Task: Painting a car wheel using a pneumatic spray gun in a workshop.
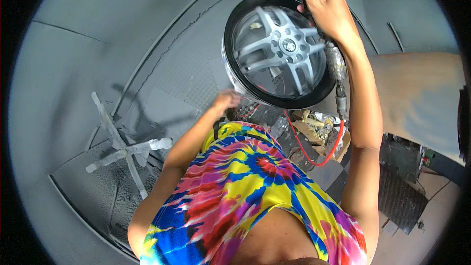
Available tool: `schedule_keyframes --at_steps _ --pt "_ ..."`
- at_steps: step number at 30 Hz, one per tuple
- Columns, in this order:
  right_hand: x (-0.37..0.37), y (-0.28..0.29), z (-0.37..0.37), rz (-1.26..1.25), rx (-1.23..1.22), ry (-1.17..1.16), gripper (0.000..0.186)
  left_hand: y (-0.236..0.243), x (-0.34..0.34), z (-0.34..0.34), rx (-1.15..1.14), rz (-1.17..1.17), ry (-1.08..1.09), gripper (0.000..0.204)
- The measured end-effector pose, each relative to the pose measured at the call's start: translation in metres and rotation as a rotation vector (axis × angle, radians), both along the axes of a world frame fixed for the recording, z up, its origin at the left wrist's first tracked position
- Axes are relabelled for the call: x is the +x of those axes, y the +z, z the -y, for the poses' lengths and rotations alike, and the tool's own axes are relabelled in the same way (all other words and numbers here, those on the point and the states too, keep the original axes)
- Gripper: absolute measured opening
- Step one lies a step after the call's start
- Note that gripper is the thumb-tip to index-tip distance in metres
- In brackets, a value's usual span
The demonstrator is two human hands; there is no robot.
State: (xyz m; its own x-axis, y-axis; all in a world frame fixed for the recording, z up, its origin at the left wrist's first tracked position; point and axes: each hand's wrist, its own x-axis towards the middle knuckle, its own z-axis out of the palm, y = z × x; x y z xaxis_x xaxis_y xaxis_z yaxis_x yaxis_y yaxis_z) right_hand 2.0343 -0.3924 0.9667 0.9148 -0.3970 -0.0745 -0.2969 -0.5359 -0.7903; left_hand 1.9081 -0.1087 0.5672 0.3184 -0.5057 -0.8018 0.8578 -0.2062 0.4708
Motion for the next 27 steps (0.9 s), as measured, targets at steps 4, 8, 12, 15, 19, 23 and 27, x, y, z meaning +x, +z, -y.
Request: schedule_keyframes --at_steps 4,8,12,15,19,23,27 --pt "-0.008 0.016 0.000 0.111 -0.006 -0.014 0.023 0.005 0.073 0.007 0.074 0.138 0.271 0.030" --pt "-0.014 0.016 0.024 0.051 -0.162 -0.108 0.026 0.020 0.061 0.021 0.030 0.217 0.214 0.026" --pt "-0.021 0.022 0.038 0.030 -0.220 -0.198 0.030 0.011 -0.012 0.013 -0.021 0.180 0.020 0.019" --pt "-0.034 0.012 0.067 0.080 -0.379 -0.221 0.032 0.032 -0.033 0.013 -0.057 0.131 -0.363 0.028" --pt "-0.050 0.011 0.090 0.007 -0.384 -0.296 0.033 -0.002 -0.016 -0.010 0.002 0.081 -0.384 0.035" --pt "-0.070 0.010 0.102 -0.077 -0.407 -0.367 0.032 -0.023 0.050 -0.021 0.055 0.056 0.050 0.029" --pt "-0.096 0.011 0.101 -0.053 -0.342 -0.469 0.029 0.004 0.082 0.004 0.011 0.078 0.218 0.035"
